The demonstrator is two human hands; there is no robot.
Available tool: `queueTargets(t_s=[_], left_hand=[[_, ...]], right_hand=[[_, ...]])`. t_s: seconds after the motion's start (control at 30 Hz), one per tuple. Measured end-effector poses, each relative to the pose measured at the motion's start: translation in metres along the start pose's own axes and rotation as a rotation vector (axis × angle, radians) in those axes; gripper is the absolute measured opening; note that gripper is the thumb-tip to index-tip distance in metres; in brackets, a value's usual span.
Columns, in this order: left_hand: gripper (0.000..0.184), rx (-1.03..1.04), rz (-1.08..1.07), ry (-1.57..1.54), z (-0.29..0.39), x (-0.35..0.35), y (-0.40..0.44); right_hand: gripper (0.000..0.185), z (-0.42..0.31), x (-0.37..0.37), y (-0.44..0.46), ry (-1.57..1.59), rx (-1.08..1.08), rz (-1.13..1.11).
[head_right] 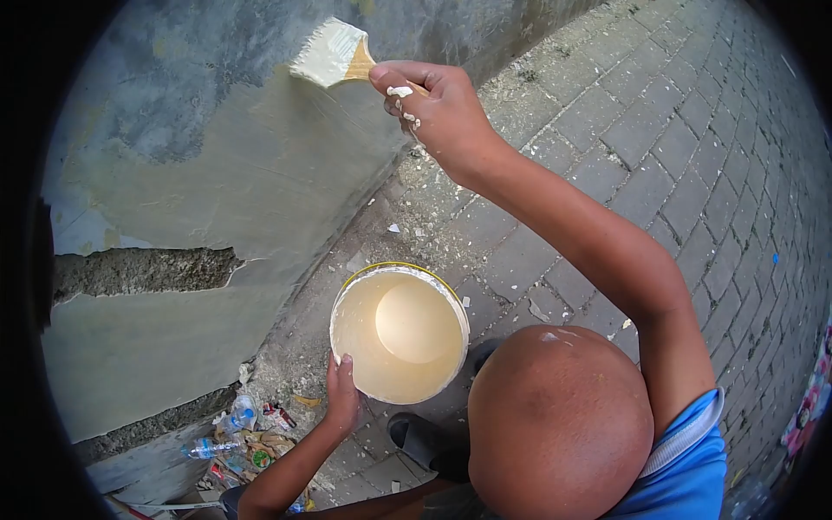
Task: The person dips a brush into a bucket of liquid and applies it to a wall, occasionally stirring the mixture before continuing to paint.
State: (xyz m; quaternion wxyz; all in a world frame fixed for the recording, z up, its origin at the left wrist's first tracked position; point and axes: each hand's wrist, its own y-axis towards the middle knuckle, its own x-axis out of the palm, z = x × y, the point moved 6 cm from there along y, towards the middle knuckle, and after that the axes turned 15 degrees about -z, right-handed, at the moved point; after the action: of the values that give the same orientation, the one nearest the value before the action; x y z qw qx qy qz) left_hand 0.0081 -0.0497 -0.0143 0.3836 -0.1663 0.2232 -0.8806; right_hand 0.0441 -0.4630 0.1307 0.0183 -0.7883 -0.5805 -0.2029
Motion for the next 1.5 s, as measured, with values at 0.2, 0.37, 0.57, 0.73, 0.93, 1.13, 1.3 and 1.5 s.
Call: queueTargets(t_s=[0.2,0.37,0.57,0.73,0.93,1.13,1.3,1.5], left_hand=[[0.045,-0.029,0.028,0.023,0.000,-0.001,-0.003],[0.045,-0.015,0.008,0.015,0.001,0.001,-0.001],[0.046,0.006,0.009,0.022,0.004,0.001,0.001],[0.047,-0.011,0.023,0.057,0.000,-0.002,-0.001],[0.044,-0.017,0.017,-0.034,0.005,0.004,-0.001],[0.042,-0.017,0.020,0.029,0.006,0.002,-0.001],[0.041,-0.003,0.041,0.038,0.000,-0.002,-0.002],[0.040,-0.008,0.013,0.046,0.010,0.004,-0.001]], right_hand=[[0.037,0.001,-0.001,0.010,0.099,-0.059,-0.021],[0.028,0.119,-0.028,-0.009,0.098,0.224,0.082],[0.025,0.177,-0.060,-0.047,0.008,0.566,0.212],[0.025,0.092,-0.025,-0.008,-0.049,0.336,0.193],[0.028,-0.052,0.015,0.017,-0.069,-0.148,0.009],[0.032,0.065,-0.017,0.008,0.029,0.028,0.063],[0.027,0.172,-0.032,-0.047,0.075,0.345,0.193],[0.027,0.116,-0.010,-0.032,0.010,0.418,0.220]])
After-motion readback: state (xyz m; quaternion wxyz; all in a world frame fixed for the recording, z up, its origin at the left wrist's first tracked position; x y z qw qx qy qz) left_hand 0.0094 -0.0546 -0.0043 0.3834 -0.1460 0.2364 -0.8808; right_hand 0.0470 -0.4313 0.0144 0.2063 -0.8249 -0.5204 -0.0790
